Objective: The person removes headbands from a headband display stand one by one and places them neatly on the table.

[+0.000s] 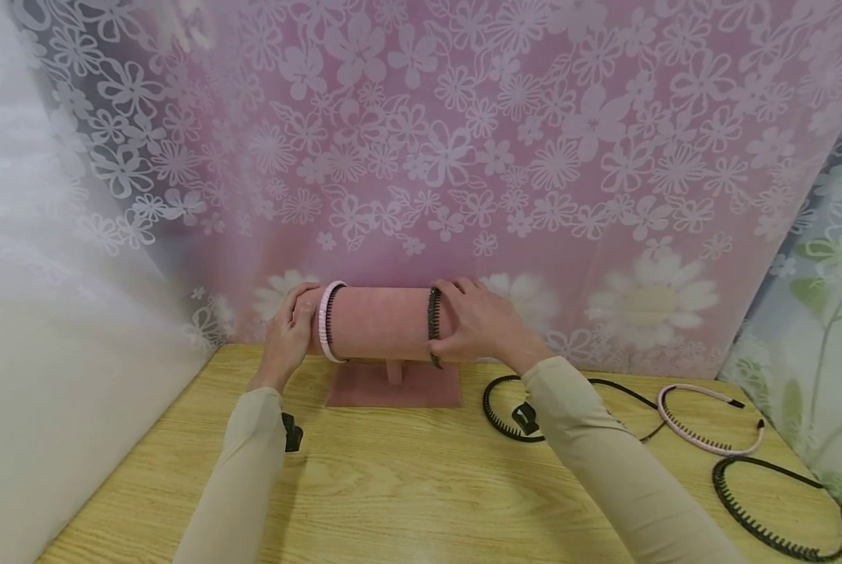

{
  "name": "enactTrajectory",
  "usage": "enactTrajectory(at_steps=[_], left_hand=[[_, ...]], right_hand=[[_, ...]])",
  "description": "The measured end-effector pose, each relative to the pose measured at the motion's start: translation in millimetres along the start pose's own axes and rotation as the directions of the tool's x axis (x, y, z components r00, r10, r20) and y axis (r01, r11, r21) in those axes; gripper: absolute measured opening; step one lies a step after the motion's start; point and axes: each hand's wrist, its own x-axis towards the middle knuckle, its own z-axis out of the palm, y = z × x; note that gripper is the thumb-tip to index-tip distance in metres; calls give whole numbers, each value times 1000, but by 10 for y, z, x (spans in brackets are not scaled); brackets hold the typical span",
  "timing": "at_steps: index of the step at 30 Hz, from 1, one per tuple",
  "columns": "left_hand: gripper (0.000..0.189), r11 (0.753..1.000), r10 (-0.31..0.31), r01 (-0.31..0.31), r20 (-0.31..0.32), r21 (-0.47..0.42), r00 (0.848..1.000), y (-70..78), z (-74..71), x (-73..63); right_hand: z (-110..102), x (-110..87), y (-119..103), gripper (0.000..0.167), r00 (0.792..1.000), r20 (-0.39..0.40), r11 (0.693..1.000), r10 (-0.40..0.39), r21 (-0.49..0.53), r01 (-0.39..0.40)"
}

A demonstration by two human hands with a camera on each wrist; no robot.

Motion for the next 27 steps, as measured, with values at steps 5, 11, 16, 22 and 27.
enactTrajectory(at_steps=[5, 11, 16, 22, 27], left_hand=[[49, 1000, 0, 0, -1, -3, 1000, 5, -4, 0], [49, 1000, -4, 4, 0, -3, 1000, 1, -3, 0], [49, 1000, 4, -4, -3, 2, 1000, -16, 0, 1], [49, 1000, 3, -3, -3, 5, 1000, -9, 0, 3], [49, 1000, 4, -4, -5, 9, 1000, -12, 5, 10]], right_hand=[[-8, -25, 32, 96, 1000, 1, 1000, 7, 10, -7], [-14, -46, 61, 96, 1000, 10, 1000, 24, 11, -24], [-24, -60, 82, 97, 999, 20, 1000, 29, 10, -30], [-35, -79, 119, 97, 999, 16, 999, 31, 12, -32], [-44, -107, 142, 97, 999, 7, 999, 32, 20, -33]])
